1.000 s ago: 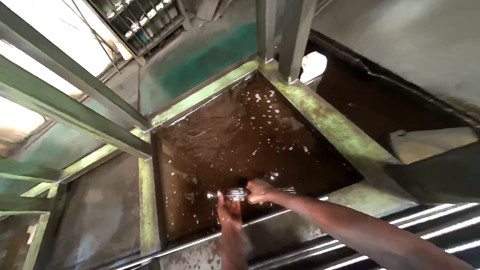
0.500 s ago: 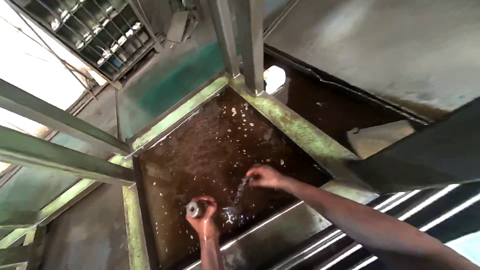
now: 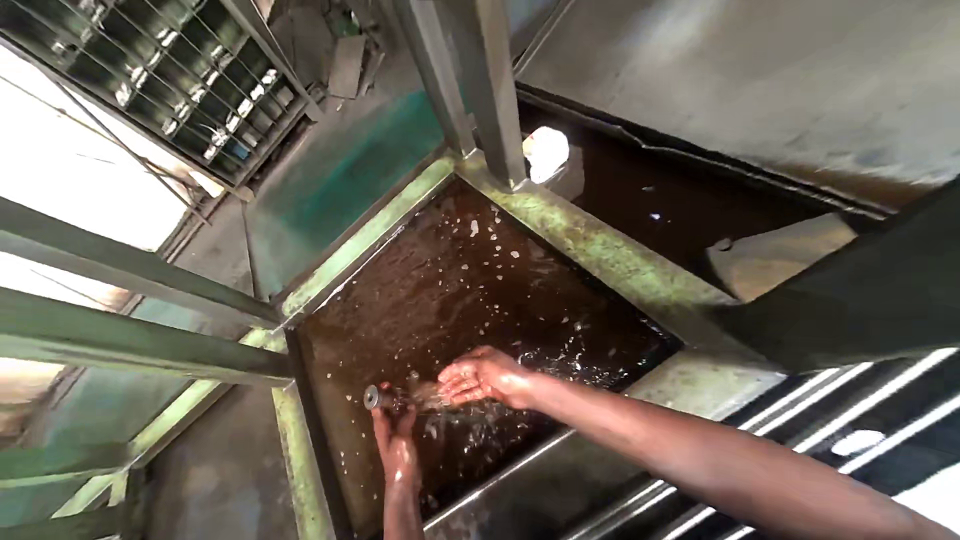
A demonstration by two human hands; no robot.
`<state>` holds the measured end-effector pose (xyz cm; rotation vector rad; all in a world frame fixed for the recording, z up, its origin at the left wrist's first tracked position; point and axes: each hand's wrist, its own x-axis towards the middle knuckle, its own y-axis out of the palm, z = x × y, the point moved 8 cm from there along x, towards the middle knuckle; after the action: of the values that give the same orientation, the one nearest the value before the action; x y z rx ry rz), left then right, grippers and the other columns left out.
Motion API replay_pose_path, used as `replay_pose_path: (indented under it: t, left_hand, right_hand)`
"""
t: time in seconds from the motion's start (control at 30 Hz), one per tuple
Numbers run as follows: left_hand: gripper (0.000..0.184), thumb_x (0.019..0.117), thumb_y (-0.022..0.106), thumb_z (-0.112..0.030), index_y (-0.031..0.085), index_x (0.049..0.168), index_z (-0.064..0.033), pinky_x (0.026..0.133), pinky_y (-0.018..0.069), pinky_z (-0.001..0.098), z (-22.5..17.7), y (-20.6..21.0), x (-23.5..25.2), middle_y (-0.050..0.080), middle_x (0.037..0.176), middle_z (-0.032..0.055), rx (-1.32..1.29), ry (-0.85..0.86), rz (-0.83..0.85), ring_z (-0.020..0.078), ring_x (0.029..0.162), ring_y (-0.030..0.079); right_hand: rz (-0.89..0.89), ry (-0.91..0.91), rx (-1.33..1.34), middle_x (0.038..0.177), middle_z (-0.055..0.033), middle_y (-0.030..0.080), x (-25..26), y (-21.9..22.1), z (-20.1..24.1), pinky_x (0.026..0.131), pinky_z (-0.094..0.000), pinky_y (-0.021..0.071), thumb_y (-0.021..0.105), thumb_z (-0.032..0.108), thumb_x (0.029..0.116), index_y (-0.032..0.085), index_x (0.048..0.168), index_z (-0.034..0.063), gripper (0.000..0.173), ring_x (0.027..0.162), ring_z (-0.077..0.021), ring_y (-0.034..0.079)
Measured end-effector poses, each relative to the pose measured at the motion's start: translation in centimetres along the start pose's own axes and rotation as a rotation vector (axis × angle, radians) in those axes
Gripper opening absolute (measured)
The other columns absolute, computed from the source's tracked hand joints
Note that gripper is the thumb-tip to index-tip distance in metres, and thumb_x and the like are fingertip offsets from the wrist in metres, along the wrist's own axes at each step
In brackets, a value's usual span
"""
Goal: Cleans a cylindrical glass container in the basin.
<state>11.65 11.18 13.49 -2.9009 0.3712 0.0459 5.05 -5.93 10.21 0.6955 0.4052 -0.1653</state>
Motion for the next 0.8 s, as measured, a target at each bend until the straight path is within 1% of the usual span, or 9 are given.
replay_pose_path:
  t: [0.07,0.13,0.27,0.37,0.43,0.53,0.6,0.67,0.8]
  left_hand:
    - [0.047,0.0925,0.059,0.008,0.043,0.136,0.0154,0.093,0.0538,0.0227,-0.1,-1.1,-0.4,0.061,0.119,0.0172,0.064,0.1,-0.035,0.0074,0.104,0.063]
    - [0.034,0.0885,0.065,0.009,0.053,0.12,0.0133,0.084,0.056,0.0192,0.2,-1.4,-0.2,0.065,0.1,0.0088,0.075,0.117,-0.074,0.0025,0.09,0.065]
    - [0.029,0.0792,0.076,0.01,0.06,0.103,0.0103,0.077,0.0589,0.0206,0.7,-1.3,-0.2,0.07,0.088,0.0061,0.084,0.051,-0.135,0.0031,0.081,0.068]
    - [0.067,0.0735,0.082,0.006,0.047,0.13,0.0126,0.092,0.0539,0.0257,0.6,-0.9,-0.4,0.062,0.116,0.0172,0.135,0.043,-0.129,0.0116,0.103,0.062]
    - [0.069,0.0768,0.08,0.005,0.042,0.134,0.0105,0.096,0.0517,0.0281,1.0,-0.6,-0.5,0.058,0.122,0.0185,0.082,0.046,-0.13,0.0151,0.109,0.059]
    - [0.054,0.0912,0.061,-0.001,0.038,0.14,0.0022,0.095,0.0535,0.0294,1.6,-0.4,-0.1,0.062,0.125,0.0113,-0.092,0.037,-0.057,0.0123,0.112,0.062]
    - [0.057,0.0912,0.051,-0.005,0.034,0.146,-0.0009,0.095,0.053,0.0308,2.1,-0.7,0.2,0.06,0.132,0.0109,-0.176,0.005,-0.021,0.0126,0.115,0.062]
    - [0.065,0.0818,0.049,-0.005,0.034,0.145,-0.0024,0.091,0.0544,0.0299,2.5,-1.1,-0.1,0.059,0.131,0.0094,-0.207,-0.018,-0.028,0.0111,0.111,0.062]
    - [0.056,0.0916,0.05,0.001,0.041,0.147,-0.0012,0.091,0.0546,0.0312,1.7,-0.8,-0.9,0.06,0.133,0.0134,-0.116,-0.05,-0.043,0.0153,0.113,0.062]
  right_hand:
    - [0.06,-0.227,-0.249,0.106,-0.0114,0.073,-1.6,0.7,3.1,0.092,-0.0284,0.0554,0.042,0.007,0.1091,0.067,0.115,-0.0088,0.03,0.095,-0.0104,0.069]
    - [-0.069,-0.388,-0.551,0.113,-0.017,0.073,-1.7,-3.2,4.4,0.101,-0.0381,0.0531,0.051,0.005,0.1054,0.071,0.115,-0.0068,0.025,0.106,-0.0194,0.07]
    - [-0.601,0.017,-0.983,0.12,-0.028,0.068,-2.3,-18.4,1.1,0.098,-0.0655,0.0482,0.062,0.023,0.1029,0.071,0.118,-0.0005,0.03,0.115,-0.0461,0.064]
    - [-0.851,0.268,-0.963,0.125,-0.0345,0.063,-4.4,-24.5,-2.3,0.096,-0.071,0.0468,0.066,0.028,0.0988,0.067,0.117,-0.0066,0.039,0.12,-0.0532,0.059]
    - [-0.873,0.281,-0.737,0.127,-0.0306,0.064,-4.2,-23.4,-4.6,0.098,-0.0623,0.0499,0.065,0.025,0.1001,0.064,0.124,-0.008,0.041,0.119,-0.0448,0.062]
    - [-0.64,0.142,0.063,0.079,-0.005,0.063,-0.3,-16.0,-7.9,0.057,-0.0293,0.0531,0.045,0.02,0.1071,0.061,0.104,0.0039,0.023,0.064,-0.0133,0.061]
    - [-0.289,0.114,0.319,0.088,-0.0083,0.069,0.0,-7.7,-5.6,0.069,-0.0322,0.0588,0.04,0.021,0.1094,0.063,0.112,0.0001,0.032,0.074,-0.0171,0.068]
    - [-0.035,0.03,0.194,0.1,-0.0086,0.072,-1.5,-1.2,-1.5,0.082,-0.0308,0.0584,0.036,0.013,0.1103,0.064,0.118,-0.0031,0.033,0.086,-0.0147,0.07]
    - [0.001,-0.269,-0.432,0.115,-0.0148,0.071,-2.9,-1.2,3.5,0.099,-0.0346,0.0518,0.047,0.005,0.1068,0.068,0.119,-0.0068,0.027,0.105,-0.0158,0.067]
